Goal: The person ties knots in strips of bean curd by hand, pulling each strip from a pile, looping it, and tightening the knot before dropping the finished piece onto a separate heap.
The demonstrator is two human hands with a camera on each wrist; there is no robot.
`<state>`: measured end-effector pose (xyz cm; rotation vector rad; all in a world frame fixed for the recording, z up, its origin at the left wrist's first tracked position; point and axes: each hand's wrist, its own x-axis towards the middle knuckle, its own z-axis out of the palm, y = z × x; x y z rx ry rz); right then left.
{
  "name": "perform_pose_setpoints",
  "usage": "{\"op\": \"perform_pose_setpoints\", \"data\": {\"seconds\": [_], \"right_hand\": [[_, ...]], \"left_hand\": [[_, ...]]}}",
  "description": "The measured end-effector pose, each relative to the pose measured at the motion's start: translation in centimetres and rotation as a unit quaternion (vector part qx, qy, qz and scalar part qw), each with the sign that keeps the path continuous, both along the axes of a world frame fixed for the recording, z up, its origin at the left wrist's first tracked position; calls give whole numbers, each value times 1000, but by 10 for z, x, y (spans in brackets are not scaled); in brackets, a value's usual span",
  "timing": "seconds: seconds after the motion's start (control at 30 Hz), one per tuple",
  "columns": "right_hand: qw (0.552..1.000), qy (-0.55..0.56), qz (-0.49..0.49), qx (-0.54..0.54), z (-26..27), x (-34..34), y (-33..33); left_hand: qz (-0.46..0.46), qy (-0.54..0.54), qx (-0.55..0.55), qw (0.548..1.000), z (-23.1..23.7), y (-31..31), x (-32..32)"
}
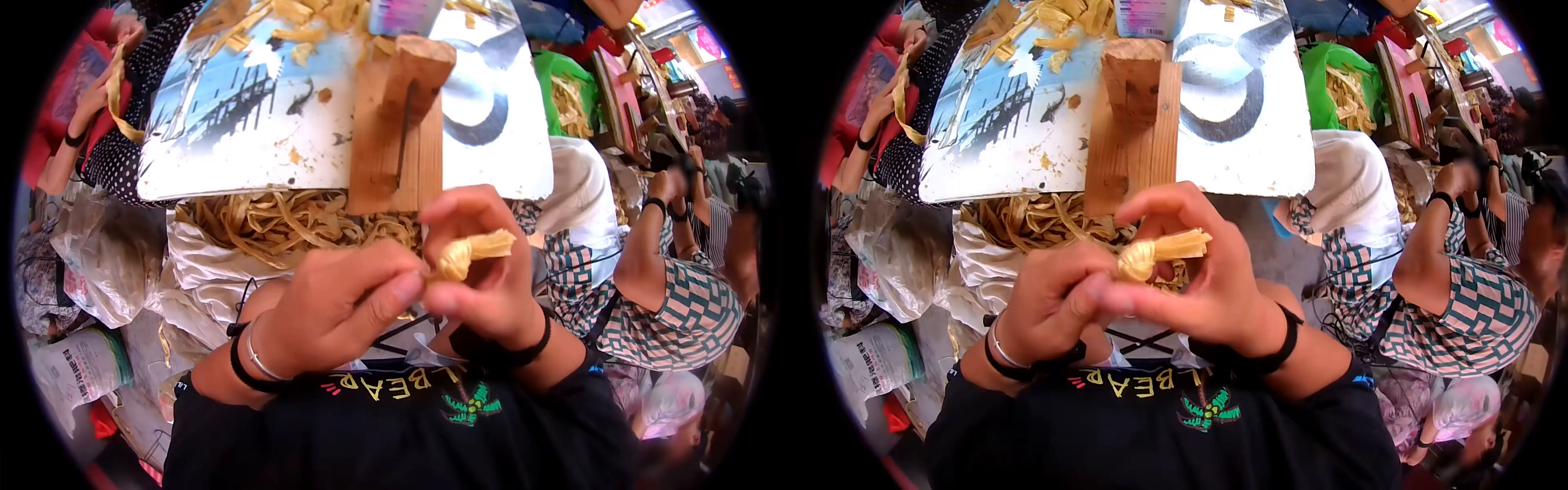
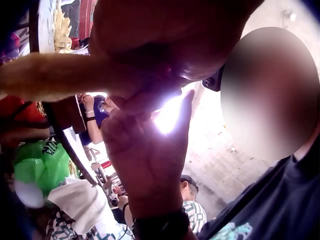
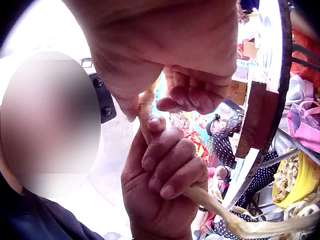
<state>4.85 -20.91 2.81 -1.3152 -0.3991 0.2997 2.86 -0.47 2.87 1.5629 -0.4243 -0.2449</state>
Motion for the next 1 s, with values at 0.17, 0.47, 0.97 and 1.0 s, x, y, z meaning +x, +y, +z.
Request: {"op": "perform_pose_setpoints", "data": {"seconds": [0.17,0.47,0.97,1.0], "right_hand": [[987,50,-154,-22,-11,21,6],[939,-131,-274,-159,-48,58,13],[936,-228,-172,-206,-33,51,-11],[926,-262,-160,-218,-26,47,-14]], "left_hand": [[143,92,4,985,-10,1,22],[251,-45,145,956,-33,-9,58],[229,87,-33,969,-34,-2,46],[213,98,-81,969,-28,3,41]]}}
